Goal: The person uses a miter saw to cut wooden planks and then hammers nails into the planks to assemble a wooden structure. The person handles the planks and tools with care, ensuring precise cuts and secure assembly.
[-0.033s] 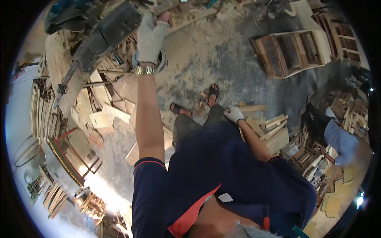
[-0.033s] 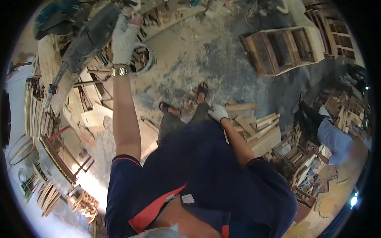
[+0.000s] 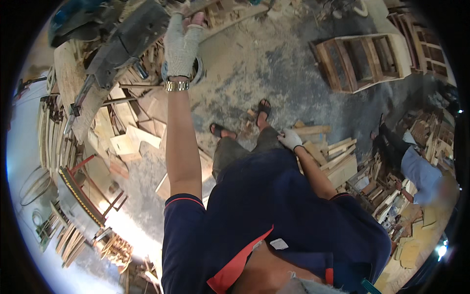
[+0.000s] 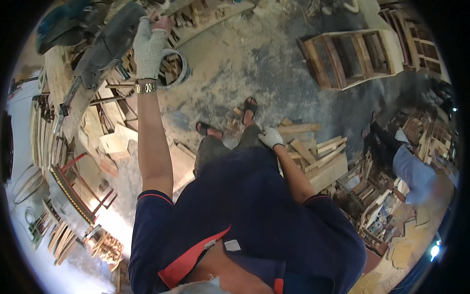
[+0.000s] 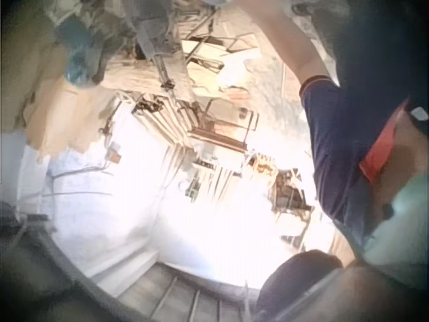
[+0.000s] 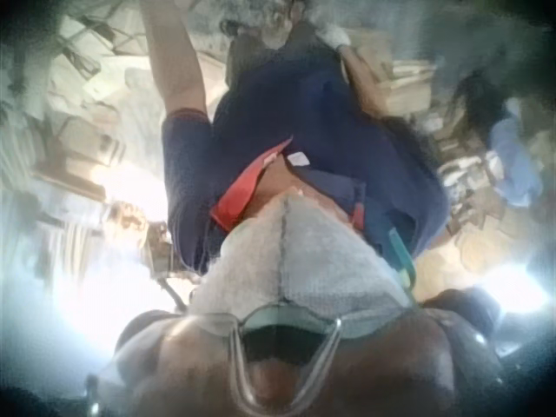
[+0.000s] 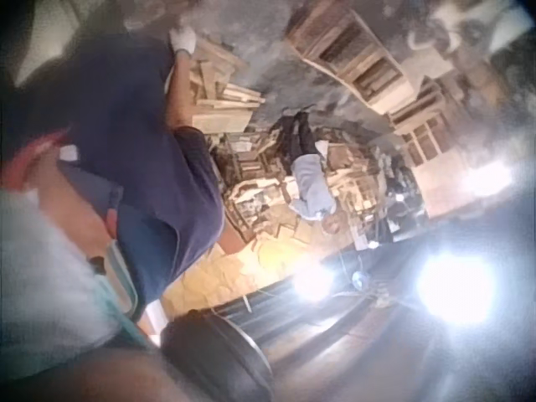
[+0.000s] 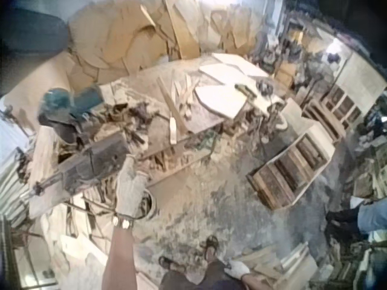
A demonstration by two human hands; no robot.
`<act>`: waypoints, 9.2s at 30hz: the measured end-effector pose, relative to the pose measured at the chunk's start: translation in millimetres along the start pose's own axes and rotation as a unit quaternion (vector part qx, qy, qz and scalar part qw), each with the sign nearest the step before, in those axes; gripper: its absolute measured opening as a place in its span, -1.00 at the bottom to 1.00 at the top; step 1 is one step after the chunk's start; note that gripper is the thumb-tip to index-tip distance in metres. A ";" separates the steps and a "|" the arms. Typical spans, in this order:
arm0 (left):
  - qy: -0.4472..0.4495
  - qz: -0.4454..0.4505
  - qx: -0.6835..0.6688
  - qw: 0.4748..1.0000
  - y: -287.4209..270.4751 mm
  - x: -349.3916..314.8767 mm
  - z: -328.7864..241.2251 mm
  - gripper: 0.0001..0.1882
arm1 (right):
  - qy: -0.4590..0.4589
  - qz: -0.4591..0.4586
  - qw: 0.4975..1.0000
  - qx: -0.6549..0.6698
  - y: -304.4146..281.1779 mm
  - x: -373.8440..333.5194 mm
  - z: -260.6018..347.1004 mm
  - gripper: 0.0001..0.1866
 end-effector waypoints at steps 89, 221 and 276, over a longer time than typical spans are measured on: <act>-0.124 0.019 0.343 0.931 184.1 434.0 213.8 -0.06 | -0.016 -0.325 0.931 0.167 -522.7 322.9 97.6 -0.60; 0.059 0.137 0.503 0.851 514.1 527.8 254.6 0.16 | -0.056 -0.255 0.965 0.004 -812.2 481.4 52.1 -0.62; -0.056 -0.090 0.547 0.830 319.3 606.1 258.1 -0.48 | -0.028 -0.269 0.940 0.208 -799.4 436.6 -15.1 -0.63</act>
Point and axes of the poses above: each hand's wrist, its own x-axis towards the middle knuckle, its own y-axis out of the palm, z = x × y, the point moved 5 cm from there along x, towards the middle knuckle, and after that the axes turned 9 degrees about -x, right-handed, at the moved point
